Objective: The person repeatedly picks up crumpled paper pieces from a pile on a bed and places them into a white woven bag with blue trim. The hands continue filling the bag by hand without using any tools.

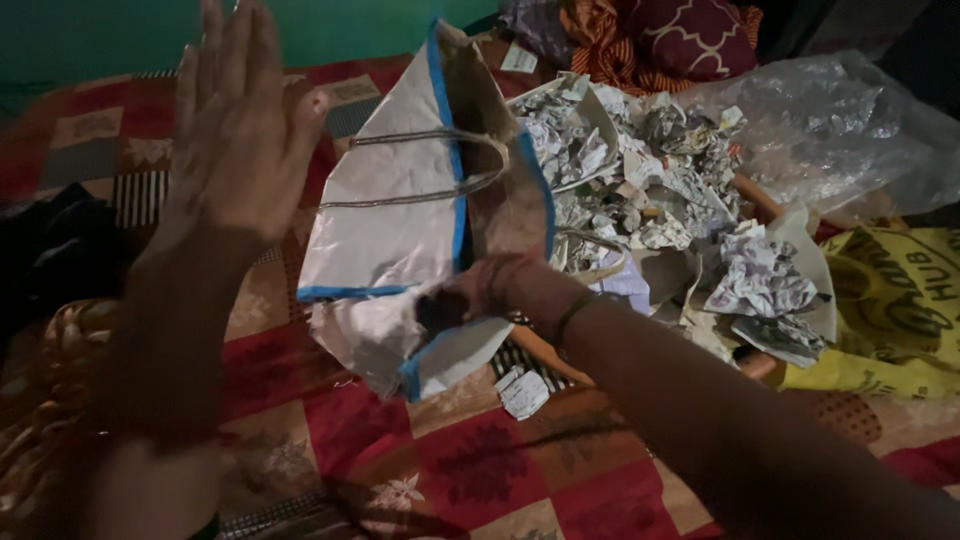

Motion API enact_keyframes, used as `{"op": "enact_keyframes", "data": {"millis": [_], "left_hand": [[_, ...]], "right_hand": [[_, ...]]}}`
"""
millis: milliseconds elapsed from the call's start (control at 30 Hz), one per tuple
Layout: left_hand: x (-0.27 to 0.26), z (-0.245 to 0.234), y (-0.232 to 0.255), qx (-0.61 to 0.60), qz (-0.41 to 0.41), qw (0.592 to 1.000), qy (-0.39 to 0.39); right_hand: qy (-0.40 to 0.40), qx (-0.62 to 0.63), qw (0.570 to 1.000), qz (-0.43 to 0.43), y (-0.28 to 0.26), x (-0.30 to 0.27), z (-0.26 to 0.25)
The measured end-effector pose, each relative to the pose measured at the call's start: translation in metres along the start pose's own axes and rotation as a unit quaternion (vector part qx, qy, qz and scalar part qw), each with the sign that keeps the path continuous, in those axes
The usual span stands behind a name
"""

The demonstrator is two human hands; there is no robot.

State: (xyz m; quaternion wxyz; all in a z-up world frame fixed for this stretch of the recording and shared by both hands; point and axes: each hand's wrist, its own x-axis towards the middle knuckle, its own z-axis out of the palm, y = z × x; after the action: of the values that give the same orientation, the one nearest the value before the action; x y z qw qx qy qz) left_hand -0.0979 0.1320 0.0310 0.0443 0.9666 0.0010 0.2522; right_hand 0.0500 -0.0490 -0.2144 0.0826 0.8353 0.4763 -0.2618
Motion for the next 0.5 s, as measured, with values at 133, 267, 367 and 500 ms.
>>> {"op": "enact_keyframes", "data": {"millis": [133,267,367,500], "left_hand": [[-0.002,0.004,-0.005,0.005,-0.006,1.000,-0.007],[-0.004,0.005,-0.008,0.004,-0.005,1.000,-0.007],[-0.004,0.006,-0.005,0.001,-0.025,1.000,-0.014],[-0.007,0.010,0.001,0.006,-0.014,1.000,-0.012]], "right_hand": [[0.096,-0.001,0.994,0.053,-0.029,-0.007,0.004],[0.169,0.013,0.985,0.044,-0.025,-0.056,-0.031],[0.235,-0.077,0.968,0.053,-0.011,-0.082,-0.069],[0.438,0.028,0.890,0.126,0.039,-0.129,-0.067]]}}
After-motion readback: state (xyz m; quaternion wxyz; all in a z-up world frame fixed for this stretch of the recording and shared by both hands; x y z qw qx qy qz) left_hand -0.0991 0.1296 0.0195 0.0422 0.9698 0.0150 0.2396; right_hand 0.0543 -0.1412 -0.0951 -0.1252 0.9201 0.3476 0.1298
